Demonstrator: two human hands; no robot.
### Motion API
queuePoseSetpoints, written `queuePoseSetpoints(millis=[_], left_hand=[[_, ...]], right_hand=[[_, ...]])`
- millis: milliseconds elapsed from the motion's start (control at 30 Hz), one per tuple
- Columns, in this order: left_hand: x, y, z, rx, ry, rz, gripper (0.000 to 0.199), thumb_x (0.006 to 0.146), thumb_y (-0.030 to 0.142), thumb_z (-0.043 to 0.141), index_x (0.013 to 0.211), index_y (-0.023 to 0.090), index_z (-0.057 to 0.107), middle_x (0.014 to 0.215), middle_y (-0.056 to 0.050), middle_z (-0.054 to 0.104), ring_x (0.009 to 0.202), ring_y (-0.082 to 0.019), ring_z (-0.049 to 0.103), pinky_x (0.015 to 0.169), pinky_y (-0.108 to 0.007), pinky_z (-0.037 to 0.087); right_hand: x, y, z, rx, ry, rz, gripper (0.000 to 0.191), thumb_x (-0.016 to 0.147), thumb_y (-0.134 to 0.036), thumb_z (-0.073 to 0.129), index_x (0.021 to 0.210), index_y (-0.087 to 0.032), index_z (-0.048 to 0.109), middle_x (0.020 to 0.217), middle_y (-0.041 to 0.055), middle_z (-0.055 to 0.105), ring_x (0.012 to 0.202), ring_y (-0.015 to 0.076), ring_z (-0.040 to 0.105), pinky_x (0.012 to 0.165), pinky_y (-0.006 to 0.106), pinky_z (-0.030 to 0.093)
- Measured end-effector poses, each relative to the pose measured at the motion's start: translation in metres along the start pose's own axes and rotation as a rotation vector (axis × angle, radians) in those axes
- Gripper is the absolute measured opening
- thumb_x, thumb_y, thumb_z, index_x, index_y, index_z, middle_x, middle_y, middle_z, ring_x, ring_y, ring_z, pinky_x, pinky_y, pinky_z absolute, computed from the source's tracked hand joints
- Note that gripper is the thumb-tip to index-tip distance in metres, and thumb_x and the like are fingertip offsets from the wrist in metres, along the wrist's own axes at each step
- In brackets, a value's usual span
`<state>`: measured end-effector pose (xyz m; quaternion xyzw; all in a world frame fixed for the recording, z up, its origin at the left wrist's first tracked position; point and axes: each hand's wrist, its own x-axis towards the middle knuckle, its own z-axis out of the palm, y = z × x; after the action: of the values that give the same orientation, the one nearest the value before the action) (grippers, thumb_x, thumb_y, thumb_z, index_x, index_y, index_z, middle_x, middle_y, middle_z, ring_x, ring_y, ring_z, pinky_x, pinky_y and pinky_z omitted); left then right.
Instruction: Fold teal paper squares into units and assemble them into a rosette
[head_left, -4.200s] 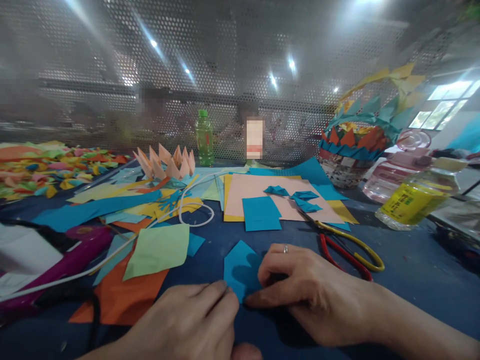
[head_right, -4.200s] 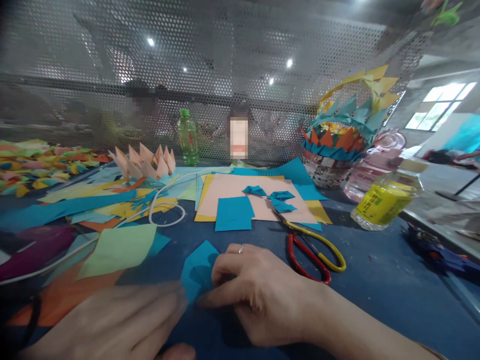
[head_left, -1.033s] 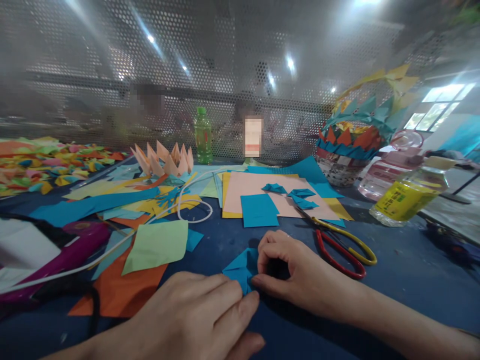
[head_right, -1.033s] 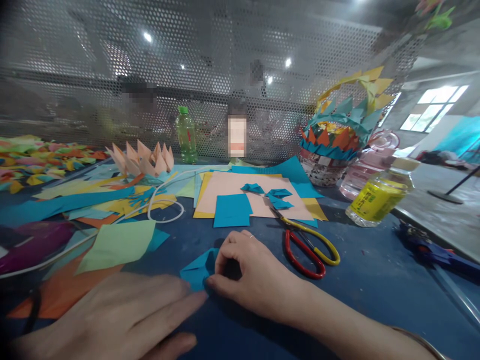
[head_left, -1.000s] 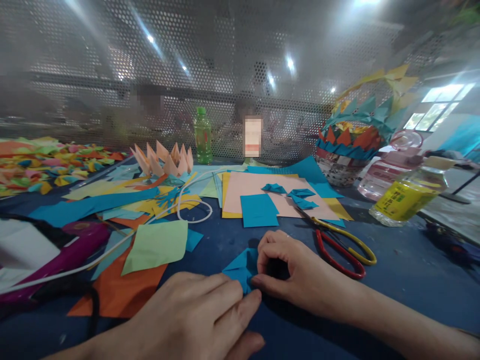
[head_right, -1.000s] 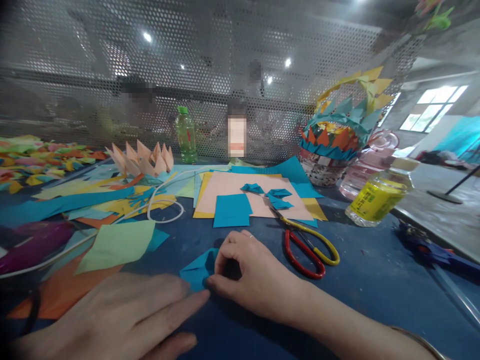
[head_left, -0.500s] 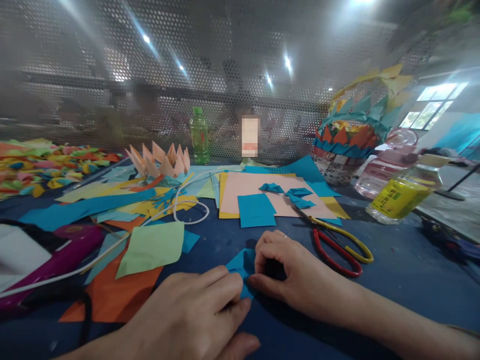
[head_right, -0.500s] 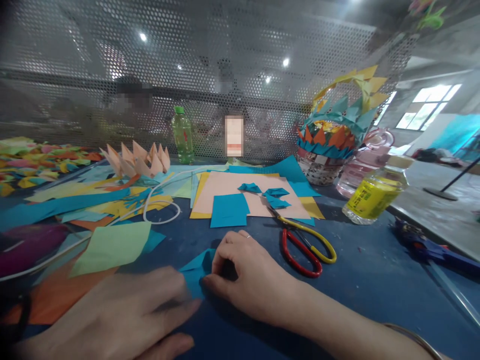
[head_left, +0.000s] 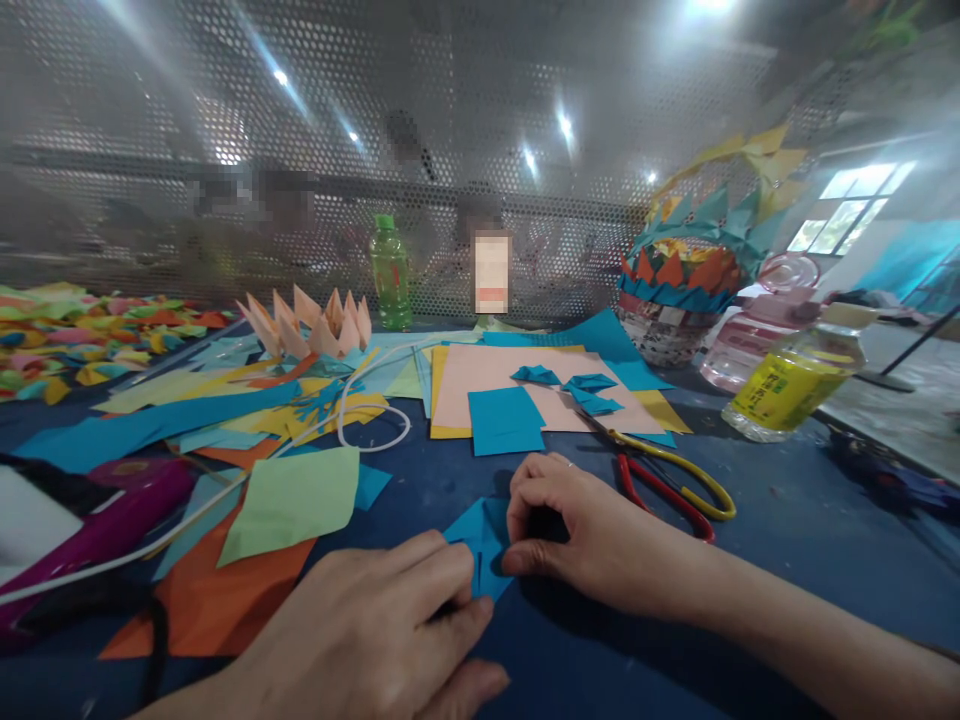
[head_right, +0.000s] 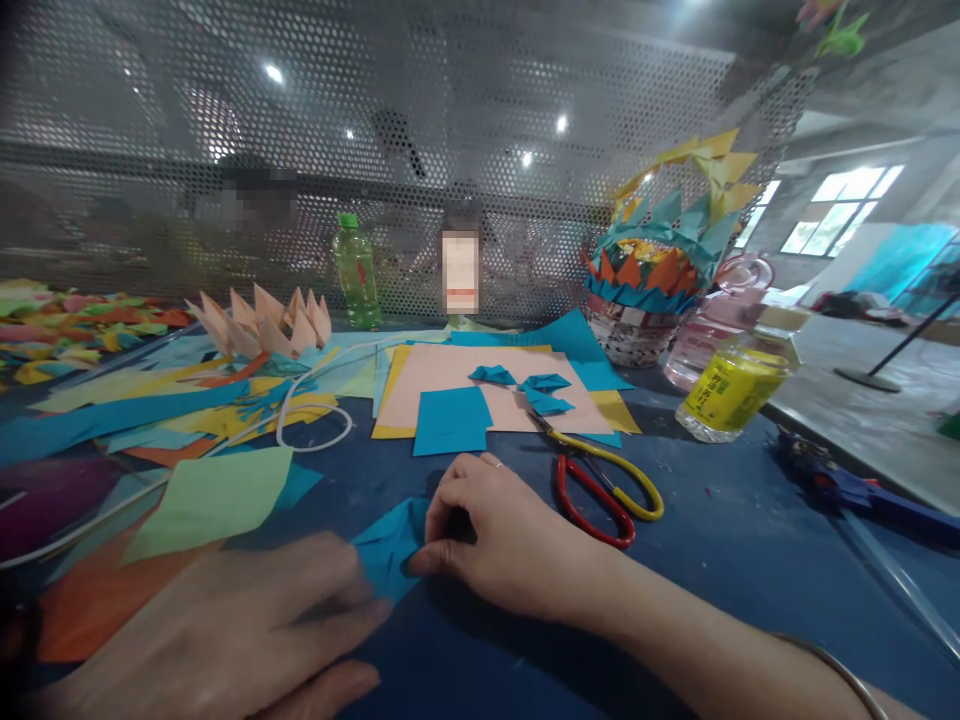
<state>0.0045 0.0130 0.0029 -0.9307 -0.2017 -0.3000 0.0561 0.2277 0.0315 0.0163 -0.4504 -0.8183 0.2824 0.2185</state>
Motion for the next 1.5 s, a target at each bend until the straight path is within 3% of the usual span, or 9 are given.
queuePoseSetpoints(millis=[400, 1500], left_hand=[[-0.001, 0.0, 0.0, -0.021, 0.002, -0.009, 0.048, 0.104, 0.031, 0.029, 0.072, 0.021, 0.063, 0.063, 0.001, 0.054, 0.053, -0.014, 0.048, 0.04, -0.028, 0.025], [-0.0042, -0.0004, 0.0008, -0.007, 0.006, -0.007, 0.043, 0.105, 0.03, 0.029, 0.087, 0.022, 0.067, 0.067, 0.0, 0.058, 0.055, -0.015, 0.052, 0.044, -0.028, 0.031]], right_hand=[[-0.0029, -0.0025, 0.0036, -0.031, 0.042, -0.003, 0.017, 0.084, -0.025, 0.071, 0.072, -0.019, 0.061, 0.089, -0.0017, 0.059, 0.09, 0.0152, 0.054, 0.084, 0.03, 0.041], [-0.0021, -0.0096, 0.005, -0.078, 0.05, 0.044, 0.019, 0.086, -0.023, 0.069, 0.069, -0.018, 0.06, 0.086, -0.0003, 0.059, 0.087, 0.0163, 0.054, 0.086, 0.033, 0.04]])
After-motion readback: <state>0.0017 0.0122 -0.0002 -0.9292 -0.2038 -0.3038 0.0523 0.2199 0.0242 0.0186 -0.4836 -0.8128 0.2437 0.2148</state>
